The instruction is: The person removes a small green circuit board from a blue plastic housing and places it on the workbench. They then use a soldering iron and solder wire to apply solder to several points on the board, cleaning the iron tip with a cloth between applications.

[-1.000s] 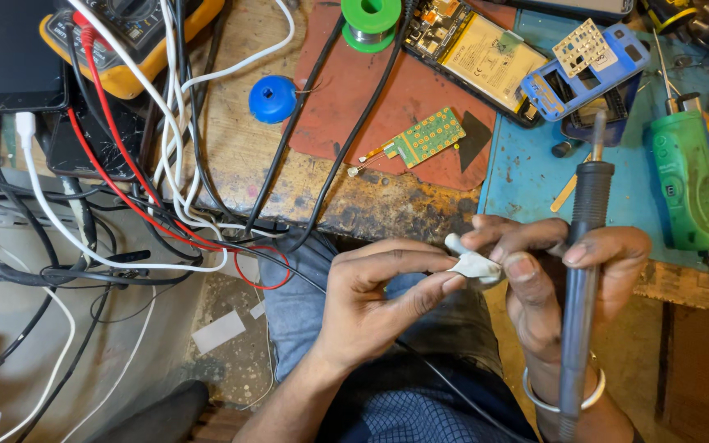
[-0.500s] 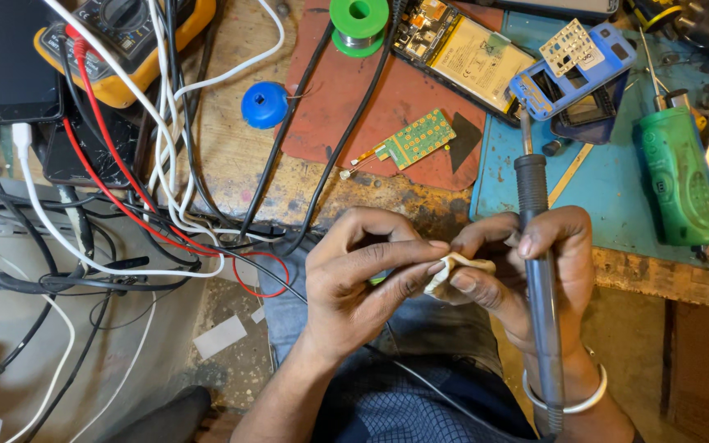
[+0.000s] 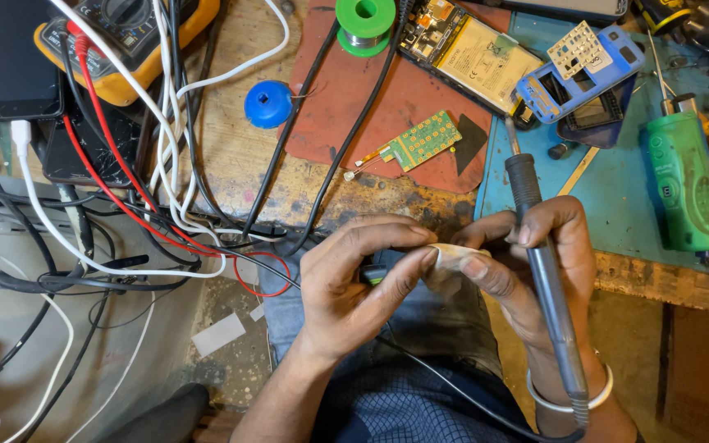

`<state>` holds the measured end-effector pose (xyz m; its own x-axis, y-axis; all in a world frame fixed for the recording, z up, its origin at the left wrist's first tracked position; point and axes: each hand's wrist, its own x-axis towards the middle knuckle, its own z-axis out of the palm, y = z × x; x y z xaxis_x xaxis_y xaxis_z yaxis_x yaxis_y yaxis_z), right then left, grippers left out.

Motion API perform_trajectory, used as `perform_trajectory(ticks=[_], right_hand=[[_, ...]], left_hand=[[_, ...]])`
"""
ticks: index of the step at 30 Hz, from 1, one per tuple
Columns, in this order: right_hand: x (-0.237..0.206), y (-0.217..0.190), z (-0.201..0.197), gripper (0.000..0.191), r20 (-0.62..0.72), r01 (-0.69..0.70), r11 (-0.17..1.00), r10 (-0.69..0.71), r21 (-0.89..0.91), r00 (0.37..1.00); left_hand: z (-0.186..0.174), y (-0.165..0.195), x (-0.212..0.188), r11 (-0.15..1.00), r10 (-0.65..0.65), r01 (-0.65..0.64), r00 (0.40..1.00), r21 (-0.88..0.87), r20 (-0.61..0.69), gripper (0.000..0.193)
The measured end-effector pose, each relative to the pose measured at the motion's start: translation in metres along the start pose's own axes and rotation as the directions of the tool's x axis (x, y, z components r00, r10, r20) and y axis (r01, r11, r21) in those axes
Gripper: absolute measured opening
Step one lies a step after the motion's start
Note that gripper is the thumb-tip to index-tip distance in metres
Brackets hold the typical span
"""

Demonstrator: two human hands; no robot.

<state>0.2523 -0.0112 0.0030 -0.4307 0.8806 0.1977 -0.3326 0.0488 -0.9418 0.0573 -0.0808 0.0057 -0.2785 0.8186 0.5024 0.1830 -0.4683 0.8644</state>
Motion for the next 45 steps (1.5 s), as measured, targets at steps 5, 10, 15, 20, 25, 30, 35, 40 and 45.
perform_trajectory(ticks=[5,10,15,20,25,30,35,40,45], right_hand=[[-0.002,0.002,0.001,0.040,-0.007,-0.071,0.997,0.071,-0.004,0.997],[0.002,-0.003,0.003,0.044,0.049,-0.122,0.992,0.124,-0.040,0.991],[0.004,-0.005,0.001,0.041,0.046,-0.120,0.984,0.127,-0.133,0.991],[0.003,-0.005,-0.003,0.050,-0.051,-0.239,0.903,0.236,-0.358,0.970],[0.000,-0.012,-0.002,0.039,-0.023,-0.147,0.942,0.147,-0.302,0.989],[0.000,-0.012,0.001,0.041,0.089,-0.160,0.953,0.188,-0.256,0.978],[-0.001,-0.012,-0.002,0.044,0.080,-0.183,0.948,0.210,-0.262,0.974],[0.006,-0.013,0.000,0.042,0.135,0.055,0.998,-0.053,-0.012,0.989],[0.004,-0.009,0.008,0.042,-0.008,0.079,0.971,-0.079,0.226,0.997]], left_hand=[[0.010,-0.010,-0.010,0.856,-0.263,0.239,0.965,-0.458,0.012,0.028],[0.006,-0.015,-0.011,0.826,-0.256,0.217,0.967,-0.520,-0.004,0.032],[0.000,-0.010,-0.009,0.898,-0.188,0.168,0.982,-0.408,-0.010,0.036],[-0.004,-0.008,-0.010,0.903,-0.147,0.121,0.989,-0.412,-0.032,0.029],[-0.002,-0.012,-0.010,0.914,-0.156,0.132,0.987,-0.384,-0.032,0.029],[-0.001,-0.009,-0.012,0.939,-0.115,0.116,0.993,-0.325,0.022,0.023],[-0.004,-0.017,-0.009,0.916,-0.155,0.107,0.983,-0.387,-0.095,0.023],[0.001,-0.019,-0.010,0.952,-0.166,0.129,0.979,-0.279,-0.115,0.027],[0.023,-0.012,-0.013,0.993,-0.096,0.100,0.993,-0.060,0.067,0.026]])
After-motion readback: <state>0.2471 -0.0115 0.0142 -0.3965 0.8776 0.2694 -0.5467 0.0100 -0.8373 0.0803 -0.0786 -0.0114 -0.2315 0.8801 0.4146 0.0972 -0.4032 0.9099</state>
